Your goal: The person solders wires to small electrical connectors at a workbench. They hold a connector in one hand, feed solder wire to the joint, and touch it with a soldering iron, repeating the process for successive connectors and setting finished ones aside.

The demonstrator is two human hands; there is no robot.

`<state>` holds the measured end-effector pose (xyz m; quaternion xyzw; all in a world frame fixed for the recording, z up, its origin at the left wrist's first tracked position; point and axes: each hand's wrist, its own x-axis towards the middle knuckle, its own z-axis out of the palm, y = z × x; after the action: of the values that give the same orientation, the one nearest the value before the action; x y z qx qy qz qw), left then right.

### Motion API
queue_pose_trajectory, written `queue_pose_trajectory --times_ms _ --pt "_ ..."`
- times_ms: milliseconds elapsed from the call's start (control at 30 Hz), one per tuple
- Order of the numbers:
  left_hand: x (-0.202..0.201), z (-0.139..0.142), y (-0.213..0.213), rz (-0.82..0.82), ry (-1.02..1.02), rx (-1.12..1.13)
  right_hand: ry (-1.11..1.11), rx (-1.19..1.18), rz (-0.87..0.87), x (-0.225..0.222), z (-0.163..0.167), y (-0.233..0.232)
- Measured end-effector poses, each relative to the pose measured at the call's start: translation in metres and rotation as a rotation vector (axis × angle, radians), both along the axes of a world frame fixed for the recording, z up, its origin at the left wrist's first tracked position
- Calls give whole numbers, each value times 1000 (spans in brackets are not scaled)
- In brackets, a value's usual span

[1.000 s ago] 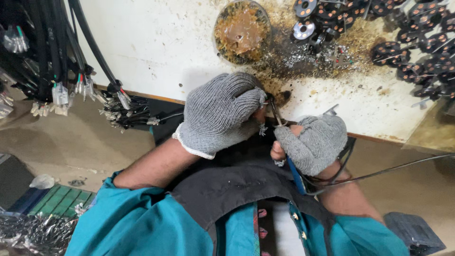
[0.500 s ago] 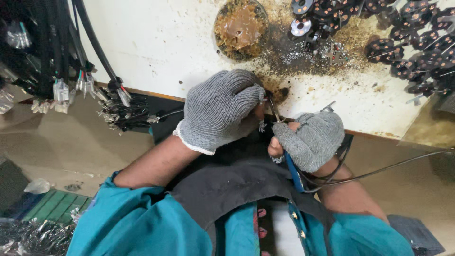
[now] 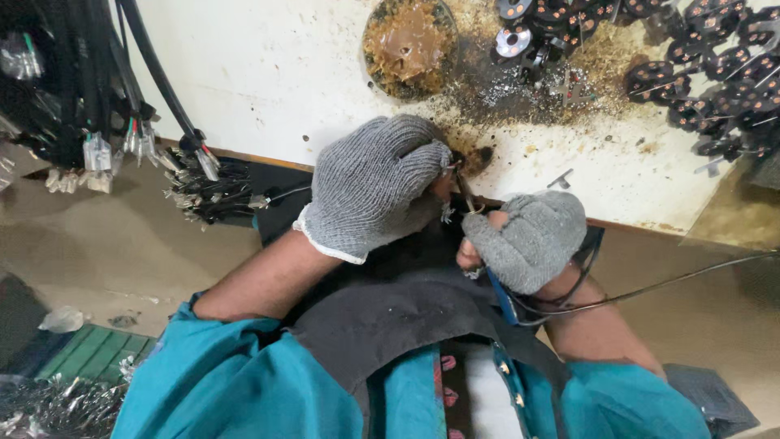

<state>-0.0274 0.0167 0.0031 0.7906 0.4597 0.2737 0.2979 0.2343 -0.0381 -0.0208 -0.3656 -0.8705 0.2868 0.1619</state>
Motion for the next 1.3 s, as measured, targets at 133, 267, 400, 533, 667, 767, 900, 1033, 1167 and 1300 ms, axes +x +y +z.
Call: queue_pose_trajectory --times_ms 133,267,400,533,667,767,900,1033,1167,1300 --pt "1 1 1 4 15 -2 -78 -224 -97 7 -3 -10" --pt "1 2 2 1 0 5 71 133 -106 10 2 -6" --pt "0 1 2 0 5 5 -267 -331 -132 2 1 1" --pt "-1 -1 0 7 -9 -12 -182 -176 -27 1 6 3" --pt "1 -1 0 5 6 0 -8 62 21 1 7 6" --pt "1 -1 2 3 10 12 55 188 -22 -7 10 15" --pt "0 1 2 -13 8 4 244 -13 -188 -18 39 24" --pt "0 3 2 8 2 17 305 -302 -684 -28 81 10" --pt "2 4 4 6 14 31 307 -301 -789 -29 72 10" --pt "4 5 5 7 28 25 286 -14 -868 -12 49 16"
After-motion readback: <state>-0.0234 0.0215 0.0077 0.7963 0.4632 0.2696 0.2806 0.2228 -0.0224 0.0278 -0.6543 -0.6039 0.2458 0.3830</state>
